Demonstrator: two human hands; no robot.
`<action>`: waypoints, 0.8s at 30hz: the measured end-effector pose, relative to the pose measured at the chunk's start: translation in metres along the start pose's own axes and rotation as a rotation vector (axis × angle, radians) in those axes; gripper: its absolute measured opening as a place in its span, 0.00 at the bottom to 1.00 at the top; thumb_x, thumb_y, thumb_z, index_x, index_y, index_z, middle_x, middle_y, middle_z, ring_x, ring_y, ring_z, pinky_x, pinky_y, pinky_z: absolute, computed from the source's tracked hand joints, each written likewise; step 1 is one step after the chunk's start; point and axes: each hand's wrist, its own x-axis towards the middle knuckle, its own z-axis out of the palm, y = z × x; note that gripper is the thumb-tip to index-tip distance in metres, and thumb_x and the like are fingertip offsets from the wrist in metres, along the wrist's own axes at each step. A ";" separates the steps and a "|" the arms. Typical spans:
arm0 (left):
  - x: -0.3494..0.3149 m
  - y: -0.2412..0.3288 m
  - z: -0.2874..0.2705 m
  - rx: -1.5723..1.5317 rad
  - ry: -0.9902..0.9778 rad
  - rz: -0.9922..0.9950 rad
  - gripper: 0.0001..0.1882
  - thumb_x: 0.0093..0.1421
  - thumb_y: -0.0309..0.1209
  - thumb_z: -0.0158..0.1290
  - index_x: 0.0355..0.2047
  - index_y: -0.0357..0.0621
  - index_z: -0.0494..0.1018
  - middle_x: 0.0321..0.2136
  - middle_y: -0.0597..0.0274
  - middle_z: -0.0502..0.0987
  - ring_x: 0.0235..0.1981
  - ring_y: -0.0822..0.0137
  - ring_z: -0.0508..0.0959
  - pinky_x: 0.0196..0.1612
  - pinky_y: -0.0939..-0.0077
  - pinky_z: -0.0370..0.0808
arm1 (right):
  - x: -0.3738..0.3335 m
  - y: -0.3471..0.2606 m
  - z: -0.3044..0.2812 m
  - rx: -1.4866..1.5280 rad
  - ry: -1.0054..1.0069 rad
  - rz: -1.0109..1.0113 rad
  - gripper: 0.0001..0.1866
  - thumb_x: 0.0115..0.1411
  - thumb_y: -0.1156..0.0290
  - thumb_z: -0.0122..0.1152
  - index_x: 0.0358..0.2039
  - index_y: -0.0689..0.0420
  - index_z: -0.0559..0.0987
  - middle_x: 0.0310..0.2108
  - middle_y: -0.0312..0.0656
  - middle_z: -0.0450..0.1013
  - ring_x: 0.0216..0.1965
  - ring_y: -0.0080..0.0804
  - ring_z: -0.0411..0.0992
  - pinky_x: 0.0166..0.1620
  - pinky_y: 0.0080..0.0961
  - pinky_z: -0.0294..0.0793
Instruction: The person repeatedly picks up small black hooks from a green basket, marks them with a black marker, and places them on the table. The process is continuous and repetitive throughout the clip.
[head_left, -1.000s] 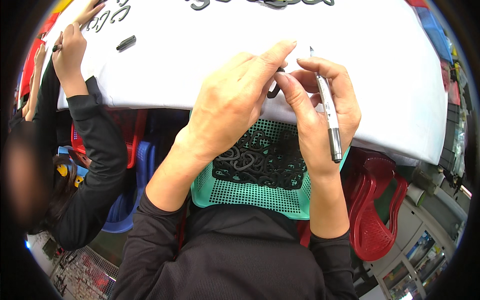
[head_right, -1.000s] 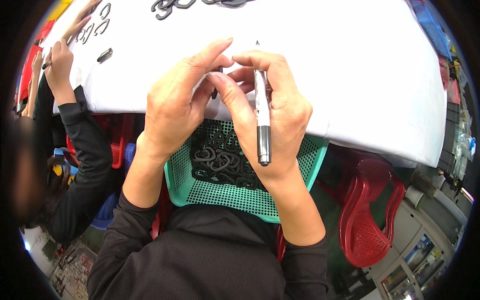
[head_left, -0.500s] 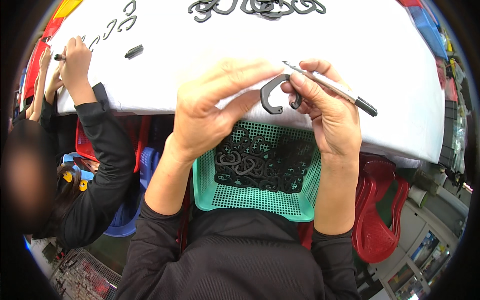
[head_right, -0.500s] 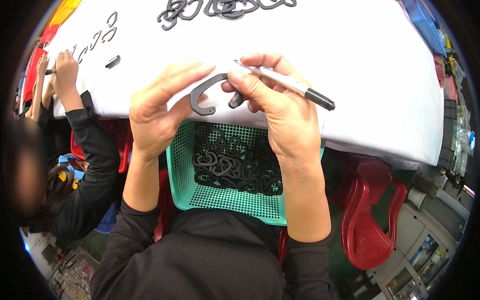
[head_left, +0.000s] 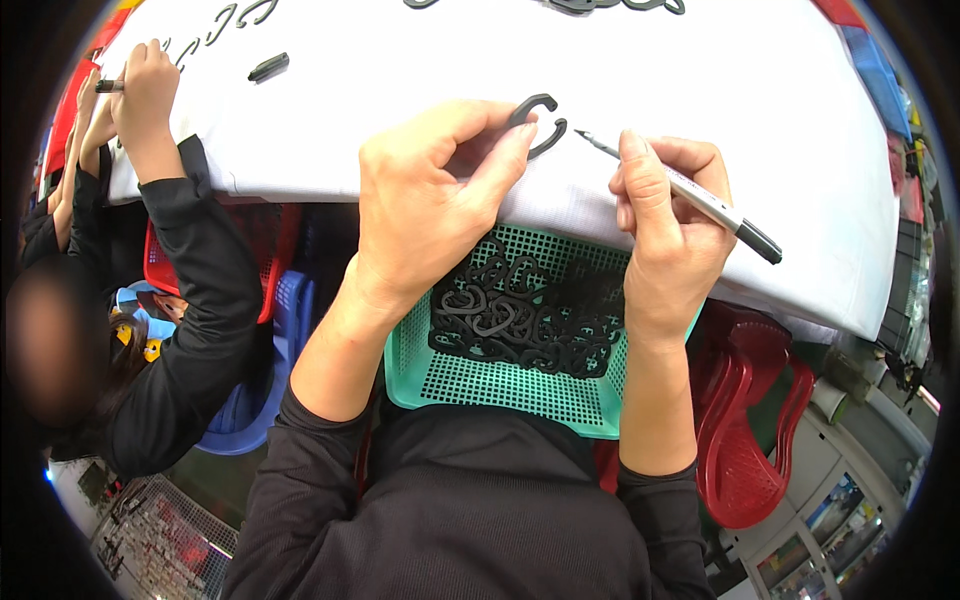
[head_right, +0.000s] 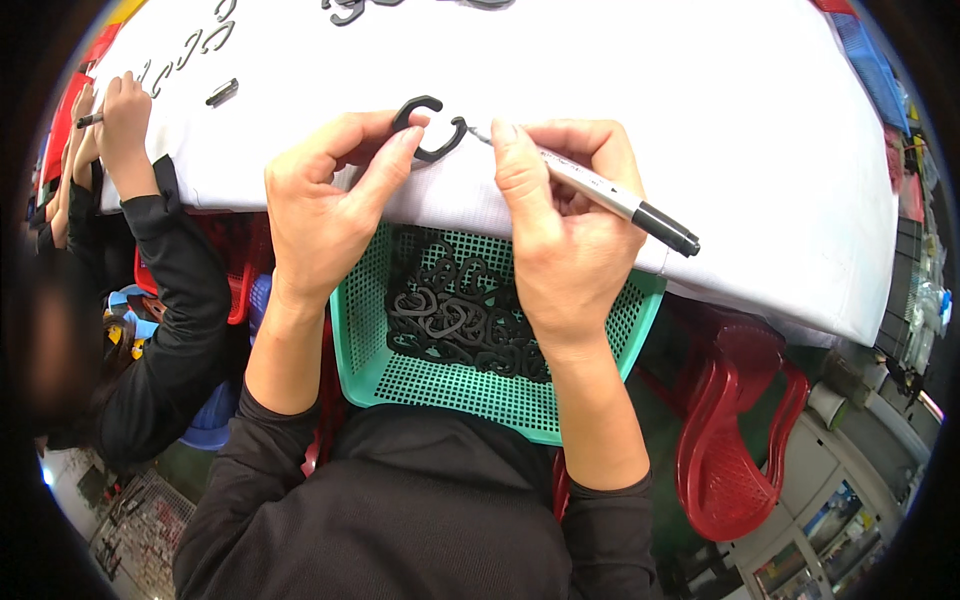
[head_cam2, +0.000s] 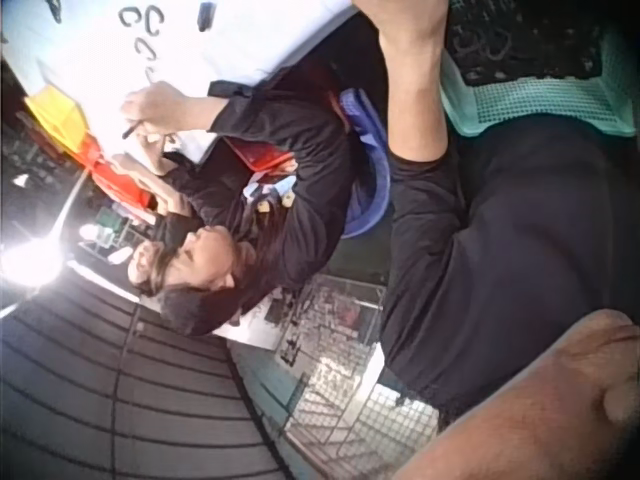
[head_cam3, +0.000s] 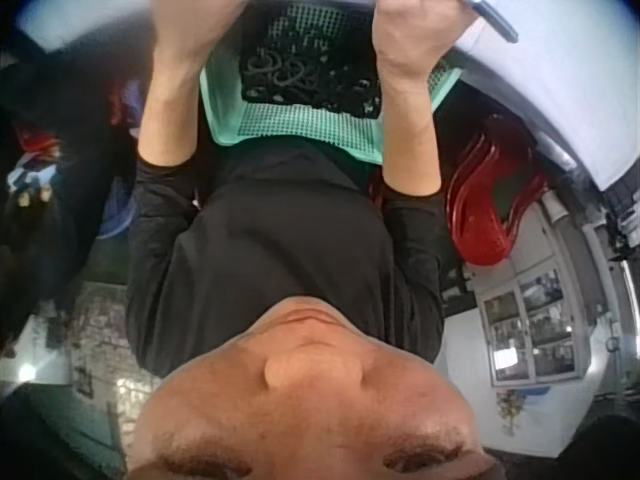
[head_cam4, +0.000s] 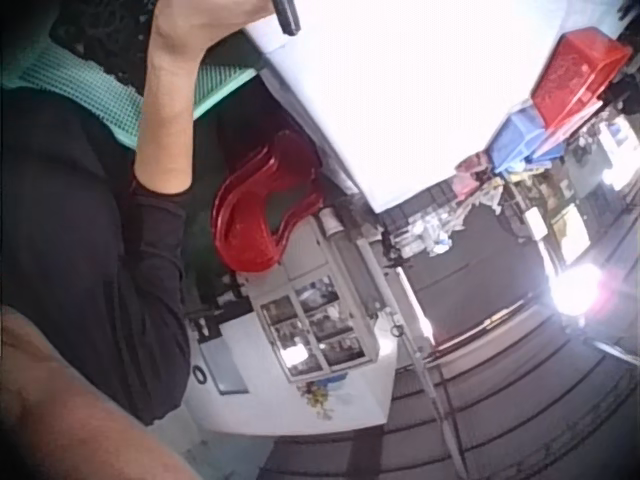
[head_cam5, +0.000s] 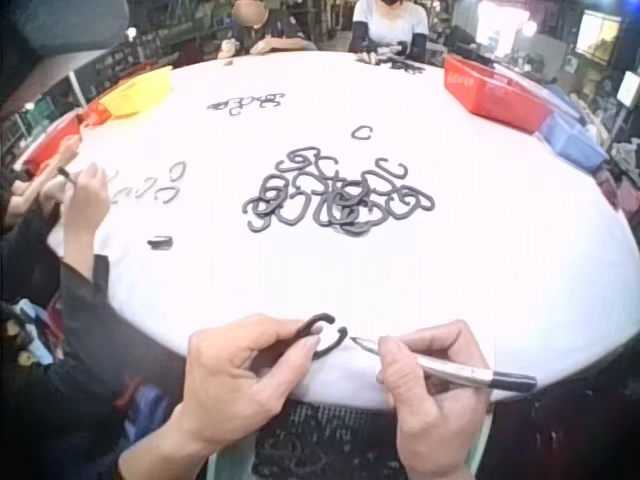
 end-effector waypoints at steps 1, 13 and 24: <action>0.001 0.002 0.000 0.020 0.001 0.013 0.08 0.54 0.23 0.58 0.36 0.36 0.79 0.27 0.62 0.81 0.27 0.77 0.78 0.32 0.84 0.73 | -0.002 0.001 0.002 -0.006 -0.002 -0.020 0.08 0.55 0.74 0.65 0.27 0.62 0.74 0.21 0.33 0.71 0.19 0.12 0.63 0.22 0.09 0.59; 0.001 0.002 0.001 0.116 0.024 0.082 0.08 0.53 0.23 0.59 0.35 0.37 0.80 0.26 0.61 0.81 0.26 0.76 0.78 0.32 0.83 0.74 | -0.002 0.015 0.016 -0.100 -0.032 -0.092 0.09 0.56 0.75 0.63 0.24 0.58 0.71 0.16 0.31 0.67 0.19 0.12 0.63 0.22 0.10 0.58; 0.001 -0.002 0.002 0.106 0.036 0.111 0.08 0.53 0.22 0.59 0.35 0.37 0.80 0.26 0.61 0.81 0.26 0.75 0.79 0.32 0.83 0.74 | -0.001 0.018 0.017 -0.061 0.003 -0.094 0.09 0.52 0.79 0.64 0.20 0.60 0.71 0.15 0.31 0.68 0.16 0.12 0.63 0.19 0.11 0.60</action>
